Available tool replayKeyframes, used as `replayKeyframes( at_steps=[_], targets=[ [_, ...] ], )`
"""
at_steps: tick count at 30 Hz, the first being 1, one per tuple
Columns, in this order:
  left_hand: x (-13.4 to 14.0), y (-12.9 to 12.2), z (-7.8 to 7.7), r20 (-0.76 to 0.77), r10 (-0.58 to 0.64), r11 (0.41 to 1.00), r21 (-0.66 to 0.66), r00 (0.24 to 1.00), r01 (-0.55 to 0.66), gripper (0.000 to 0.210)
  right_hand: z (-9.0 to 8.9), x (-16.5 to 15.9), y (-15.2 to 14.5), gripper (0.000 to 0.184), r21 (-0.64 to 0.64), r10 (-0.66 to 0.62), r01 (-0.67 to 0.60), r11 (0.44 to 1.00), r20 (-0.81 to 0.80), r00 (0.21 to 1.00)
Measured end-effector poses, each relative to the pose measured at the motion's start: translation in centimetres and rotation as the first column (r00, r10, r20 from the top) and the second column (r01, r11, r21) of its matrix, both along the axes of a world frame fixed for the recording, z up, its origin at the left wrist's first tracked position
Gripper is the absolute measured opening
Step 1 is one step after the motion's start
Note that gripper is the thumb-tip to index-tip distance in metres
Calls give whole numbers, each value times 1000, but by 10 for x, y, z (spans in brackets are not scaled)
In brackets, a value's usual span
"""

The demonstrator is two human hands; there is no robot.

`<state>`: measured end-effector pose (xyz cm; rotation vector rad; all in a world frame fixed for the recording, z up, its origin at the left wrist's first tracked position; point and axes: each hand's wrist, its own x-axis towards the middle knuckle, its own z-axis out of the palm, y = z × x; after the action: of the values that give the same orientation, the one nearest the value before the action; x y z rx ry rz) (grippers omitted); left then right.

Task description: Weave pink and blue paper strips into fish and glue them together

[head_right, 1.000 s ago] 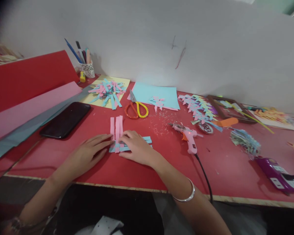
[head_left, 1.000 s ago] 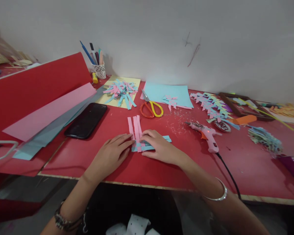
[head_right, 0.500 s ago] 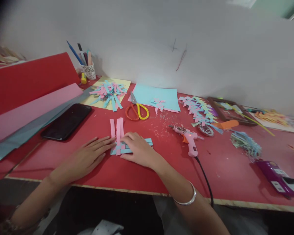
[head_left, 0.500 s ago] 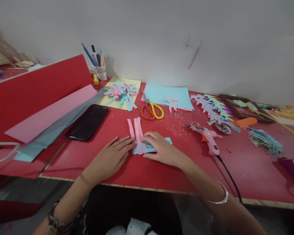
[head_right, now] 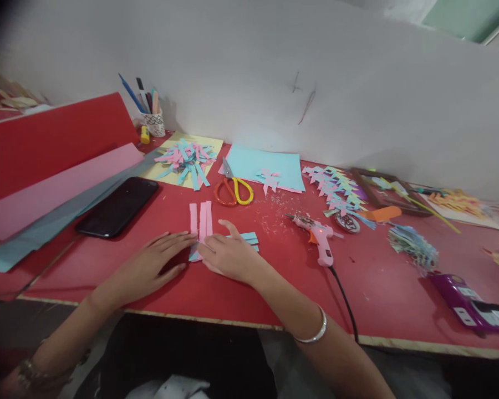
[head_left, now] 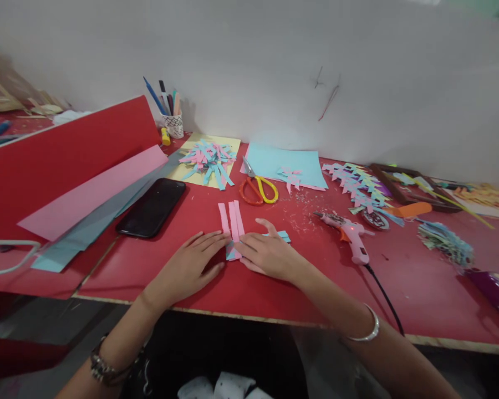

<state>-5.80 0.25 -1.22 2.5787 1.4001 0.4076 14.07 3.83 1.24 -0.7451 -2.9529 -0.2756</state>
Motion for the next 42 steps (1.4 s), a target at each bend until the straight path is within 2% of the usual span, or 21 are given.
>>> replayKeyframes(
  at_steps=[3, 6, 11, 15, 19, 24, 29, 34, 38, 40, 42],
  targets=[
    [3, 1, 3, 19, 34, 999, 13, 999, -34, 45, -2, 0, 1, 26, 47, 28, -28, 999, 2, 1000],
    [8, 2, 4, -1, 66, 996, 68, 998, -65, 39, -3, 1, 4, 27, 59, 42, -40, 997, -26, 999],
    [18, 5, 10, -184, 83, 980, 194, 979, -47, 17, -4, 2, 5, 28, 59, 35, -30, 998, -70, 997],
    [23, 7, 17, -280, 81, 980, 199, 956, -25, 21, -5, 1, 4, 30, 47, 51, -47, 998, -89, 995],
    [23, 3, 18, -244, 87, 971, 238, 966, -27, 28, -10, 1, 4, 20, 122, 30, -18, 992, -96, 995],
    [22, -1, 14, -141, 89, 953, 299, 986, -43, 34, -10, 5, 6, 29, 177, 32, -11, 984, -118, 993],
    [17, -5, 10, -44, 158, 953, 267, 986, -141, 33, -5, 8, 2, 25, 191, 43, -24, 981, -97, 994],
    [11, -15, 4, -37, 155, 966, 213, 987, -144, 32, -2, 13, -19, 25, 212, 43, -32, 977, -48, 998],
    [16, -19, 1, -40, 136, 978, 167, 990, -127, 35, -8, 20, -30, 29, 265, -34, 48, 963, -59, 998],
    [19, -20, 1, -38, 105, 985, 141, 994, -99, 37, -12, 24, -32, 28, 229, -82, 96, 969, -68, 994],
    [23, -21, 2, -33, 76, 990, 125, 997, -72, 39, -14, 26, -34, 25, 139, -132, 145, 980, -95, 987]
  ],
)
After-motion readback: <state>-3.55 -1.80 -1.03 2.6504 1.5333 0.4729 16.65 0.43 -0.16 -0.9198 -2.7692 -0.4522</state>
